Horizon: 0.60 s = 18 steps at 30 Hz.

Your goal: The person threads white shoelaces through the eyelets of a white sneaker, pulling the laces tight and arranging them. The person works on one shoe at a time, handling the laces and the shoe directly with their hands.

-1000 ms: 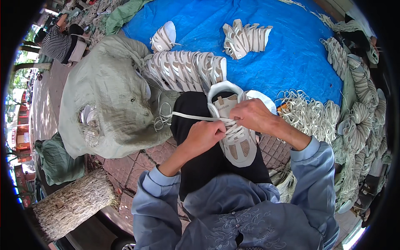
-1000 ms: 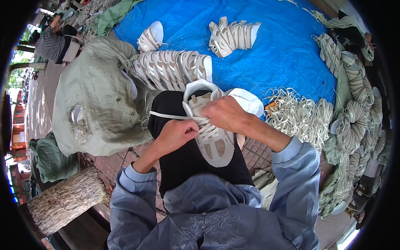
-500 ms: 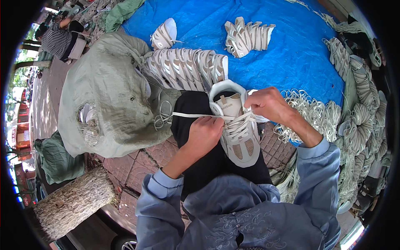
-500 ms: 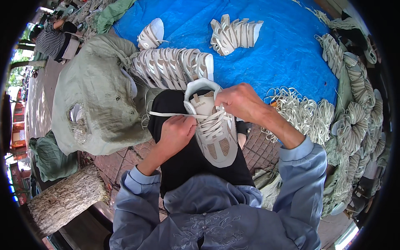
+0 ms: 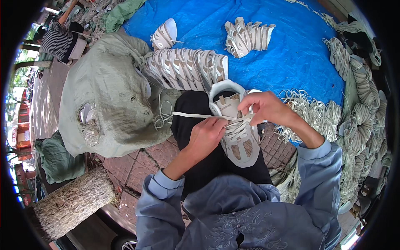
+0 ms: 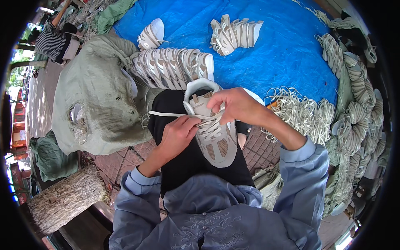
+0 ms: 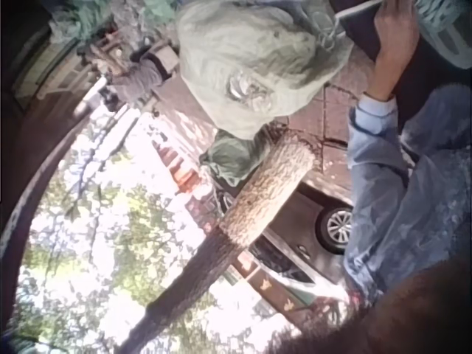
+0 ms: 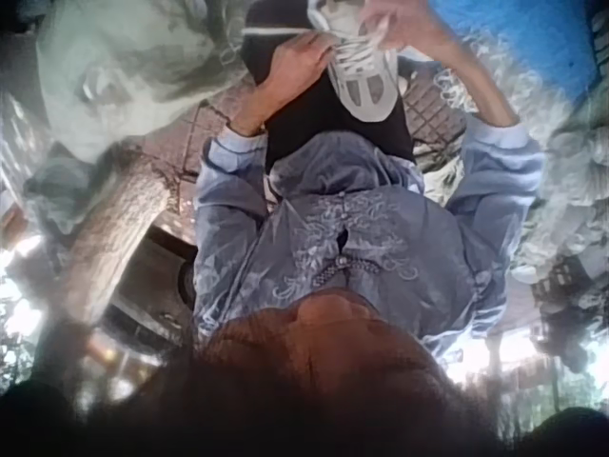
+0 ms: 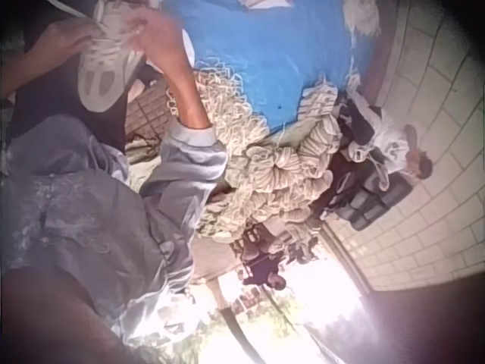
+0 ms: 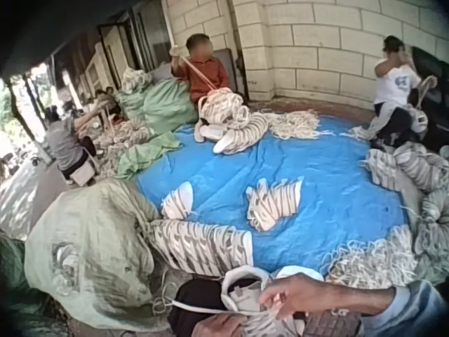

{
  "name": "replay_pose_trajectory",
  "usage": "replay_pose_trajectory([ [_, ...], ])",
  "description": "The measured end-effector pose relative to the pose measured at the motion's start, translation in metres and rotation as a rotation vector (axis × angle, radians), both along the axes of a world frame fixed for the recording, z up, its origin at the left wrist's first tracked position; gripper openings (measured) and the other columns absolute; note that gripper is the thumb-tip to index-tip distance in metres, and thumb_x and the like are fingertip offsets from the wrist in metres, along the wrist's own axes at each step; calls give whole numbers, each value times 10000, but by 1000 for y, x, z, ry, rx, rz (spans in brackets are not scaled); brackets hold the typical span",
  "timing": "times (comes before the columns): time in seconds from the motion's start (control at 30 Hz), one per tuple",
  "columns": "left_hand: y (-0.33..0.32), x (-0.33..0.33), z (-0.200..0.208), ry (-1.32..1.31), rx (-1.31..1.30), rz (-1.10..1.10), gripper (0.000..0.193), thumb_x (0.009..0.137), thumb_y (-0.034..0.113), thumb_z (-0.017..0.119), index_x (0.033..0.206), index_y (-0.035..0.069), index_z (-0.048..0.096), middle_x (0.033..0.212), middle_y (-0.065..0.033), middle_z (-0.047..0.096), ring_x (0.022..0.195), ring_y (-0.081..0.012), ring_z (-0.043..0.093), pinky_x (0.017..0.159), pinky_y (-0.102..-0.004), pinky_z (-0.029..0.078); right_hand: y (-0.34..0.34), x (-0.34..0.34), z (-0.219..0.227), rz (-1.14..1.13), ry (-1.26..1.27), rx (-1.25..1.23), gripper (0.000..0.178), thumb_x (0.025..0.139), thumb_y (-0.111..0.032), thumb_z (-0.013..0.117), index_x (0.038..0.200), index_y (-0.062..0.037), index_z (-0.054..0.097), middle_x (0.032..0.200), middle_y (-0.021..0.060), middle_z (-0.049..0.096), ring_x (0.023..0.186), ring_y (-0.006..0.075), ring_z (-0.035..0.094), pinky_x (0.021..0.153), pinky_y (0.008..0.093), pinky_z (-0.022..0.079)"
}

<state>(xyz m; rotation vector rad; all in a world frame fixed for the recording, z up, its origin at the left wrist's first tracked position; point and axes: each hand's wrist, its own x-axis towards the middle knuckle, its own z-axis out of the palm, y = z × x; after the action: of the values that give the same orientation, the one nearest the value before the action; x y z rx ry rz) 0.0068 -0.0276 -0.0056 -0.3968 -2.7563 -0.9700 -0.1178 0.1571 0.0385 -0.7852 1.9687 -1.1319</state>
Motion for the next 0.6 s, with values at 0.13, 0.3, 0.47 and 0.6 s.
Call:
replay_pose_trajectory([
  [0.13,-5,-3,3,-101,32,-8,168,728,22,595,885,70,565,783,-87,568,677,-268,580,575,-338,475,2,18,17,405,890,148,118,592,-28,592,709,-30,600,715,105,594,568,239,589,521,343,475],
  [0.3,-6,-3,3,-115,84,-19,166,741,0,573,888,76,568,788,-91,570,679,-273,580,579,-338,473,-5,-1,1,36,-429,-184,122,660,-95,634,641,20,597,468,36,467,373,110,384,363,255,258],
  [0.47,-5,-4,4,-122,125,5,154,742,-3,574,879,67,568,780,-89,569,671,-271,579,573,-334,468,4,-27,-39,-343,-718,-236,105,686,-64,611,678,37,583,436,-28,361,345,38,244,344,219,142],
  [0.6,-6,0,-4,-124,184,3,157,740,5,580,884,63,558,758,-88,560,654,-260,575,564,-323,468,5,-16,-29,-275,-849,-362,111,696,-72,622,690,30,578,435,-21,373,335,41,252,334,216,156],
])
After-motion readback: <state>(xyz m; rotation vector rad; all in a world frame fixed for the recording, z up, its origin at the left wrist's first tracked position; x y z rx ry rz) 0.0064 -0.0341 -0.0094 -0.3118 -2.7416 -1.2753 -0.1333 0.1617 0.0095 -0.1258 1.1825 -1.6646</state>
